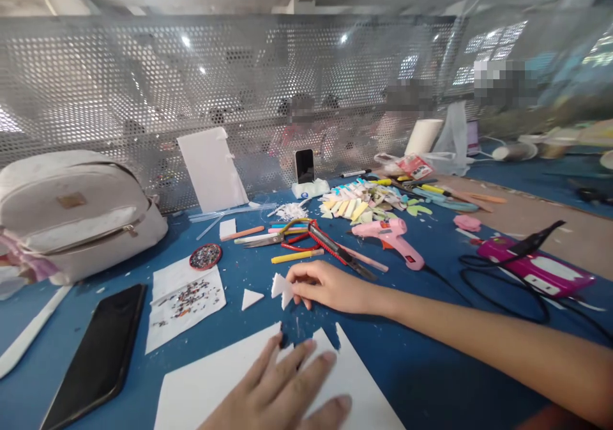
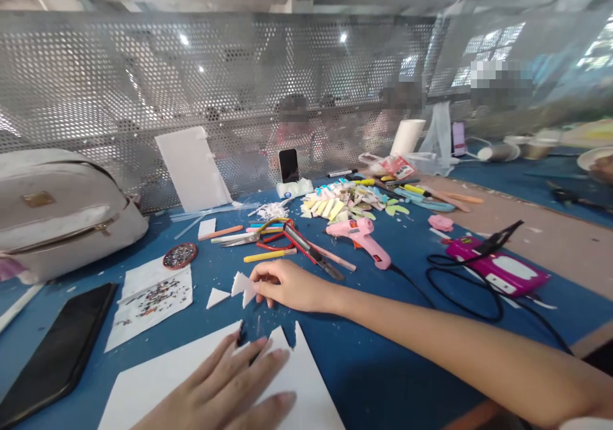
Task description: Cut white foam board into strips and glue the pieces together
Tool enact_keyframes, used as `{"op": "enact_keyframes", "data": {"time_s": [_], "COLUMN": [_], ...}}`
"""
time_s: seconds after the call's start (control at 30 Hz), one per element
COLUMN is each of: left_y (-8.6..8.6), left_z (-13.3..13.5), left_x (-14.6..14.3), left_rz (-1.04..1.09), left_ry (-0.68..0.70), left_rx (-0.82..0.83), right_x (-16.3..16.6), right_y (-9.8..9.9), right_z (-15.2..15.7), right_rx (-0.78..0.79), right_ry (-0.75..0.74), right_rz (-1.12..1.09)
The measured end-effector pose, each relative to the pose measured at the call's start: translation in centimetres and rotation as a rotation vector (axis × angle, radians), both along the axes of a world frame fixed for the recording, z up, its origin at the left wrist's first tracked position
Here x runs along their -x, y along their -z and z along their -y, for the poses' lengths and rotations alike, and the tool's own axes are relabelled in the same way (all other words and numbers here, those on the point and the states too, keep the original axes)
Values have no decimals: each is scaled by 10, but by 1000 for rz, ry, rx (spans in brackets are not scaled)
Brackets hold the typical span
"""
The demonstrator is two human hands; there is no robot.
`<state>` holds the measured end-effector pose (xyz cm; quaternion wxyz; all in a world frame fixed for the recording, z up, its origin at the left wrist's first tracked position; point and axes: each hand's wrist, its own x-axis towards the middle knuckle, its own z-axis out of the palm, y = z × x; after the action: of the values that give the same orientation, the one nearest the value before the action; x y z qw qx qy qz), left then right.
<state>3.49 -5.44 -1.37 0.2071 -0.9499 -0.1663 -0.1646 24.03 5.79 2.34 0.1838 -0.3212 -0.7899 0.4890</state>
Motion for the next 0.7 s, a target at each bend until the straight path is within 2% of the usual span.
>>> {"op": "enact_keyframes", "data": {"time_s": [0.13, 0.2, 0.27, 0.33, 0.4, 0.47, 0.5, 0.6, 0.7], "left_y": [-12, -10, -1, 10, 17, 14, 10, -5, -8], "left_z": [-1, -2, -5, -8, -10, -11, -10, -9, -6], "left_x": [9, 16, 24, 33, 40, 43, 43, 42, 42], "left_rz": [-61, -83, -62, 5, 34, 24, 6, -73, -113], "left_ry": [-111, -174, -225, -247, -245, -251, -261, -299, -317], "left_rx": [33, 105, 216, 309, 354, 361, 364, 392, 377], "right_x": [1, 1, -1, -4, -7, -11, -13, -18, -22], "right_y": [-9, -12, -16, -20, -23, -23, -22, -17, -9], "right_z": [-6, -8, -10, -11, -10, -8, -6, 1, 7], "right_rx": [-88, -135, -101, 119, 488, 804, 914, 1071, 1128], "right_ry": [49, 79, 97, 72, 11, -35, -43, -13, 39], "right_rz": [83, 93, 44, -85, -267, -434, -493, -549, -521]}}
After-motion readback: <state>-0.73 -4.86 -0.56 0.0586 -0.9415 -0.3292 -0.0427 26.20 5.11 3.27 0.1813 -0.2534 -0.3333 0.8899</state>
